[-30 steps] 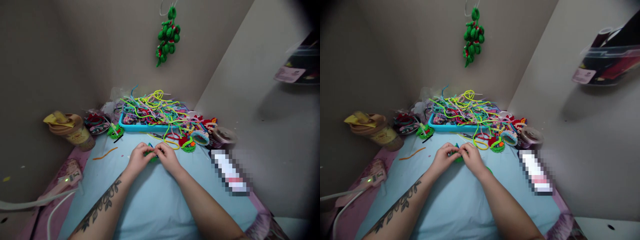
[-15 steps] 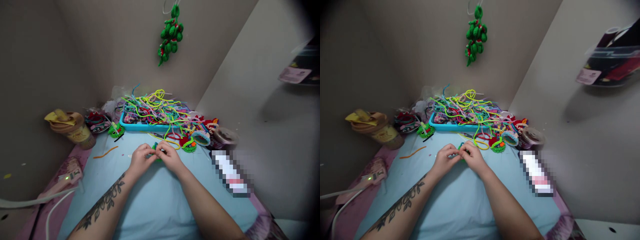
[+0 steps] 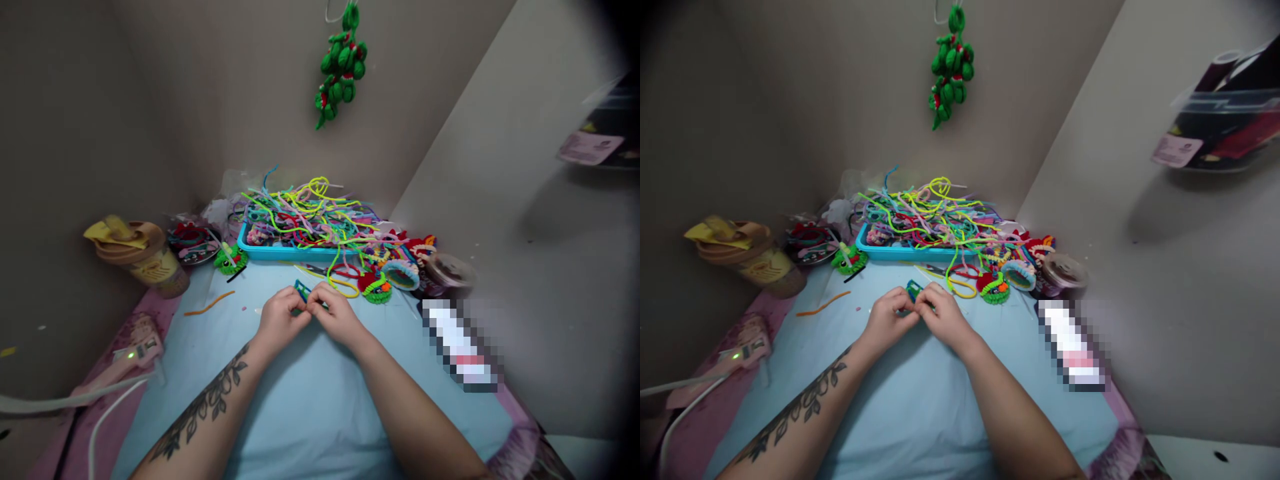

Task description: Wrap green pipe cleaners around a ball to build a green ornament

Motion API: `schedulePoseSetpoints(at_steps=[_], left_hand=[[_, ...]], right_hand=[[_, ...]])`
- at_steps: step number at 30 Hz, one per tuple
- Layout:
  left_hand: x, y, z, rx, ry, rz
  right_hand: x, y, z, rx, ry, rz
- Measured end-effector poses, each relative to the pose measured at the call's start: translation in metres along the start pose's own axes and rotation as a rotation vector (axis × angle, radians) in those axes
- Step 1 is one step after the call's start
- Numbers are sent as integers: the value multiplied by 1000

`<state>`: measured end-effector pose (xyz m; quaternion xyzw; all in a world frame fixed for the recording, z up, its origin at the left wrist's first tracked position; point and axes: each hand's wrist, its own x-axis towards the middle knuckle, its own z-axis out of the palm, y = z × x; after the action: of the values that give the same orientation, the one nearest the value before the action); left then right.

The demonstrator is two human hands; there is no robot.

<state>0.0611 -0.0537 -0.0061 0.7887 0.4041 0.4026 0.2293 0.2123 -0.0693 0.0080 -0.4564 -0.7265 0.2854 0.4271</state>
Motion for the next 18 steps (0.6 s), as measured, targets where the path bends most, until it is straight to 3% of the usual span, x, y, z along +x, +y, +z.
schedulePoseSetpoints(at_steps=[4, 10, 18], left_hand=[[1, -2, -1, -11, 0, 6], [2, -5, -2, 117, 110, 102], [4, -6, -4, 147, -38, 139]], right_hand=[[0, 1, -1, 14, 11, 6], [-2, 1, -5, -29, 4, -54], [-4, 4, -2, -153, -19, -112]])
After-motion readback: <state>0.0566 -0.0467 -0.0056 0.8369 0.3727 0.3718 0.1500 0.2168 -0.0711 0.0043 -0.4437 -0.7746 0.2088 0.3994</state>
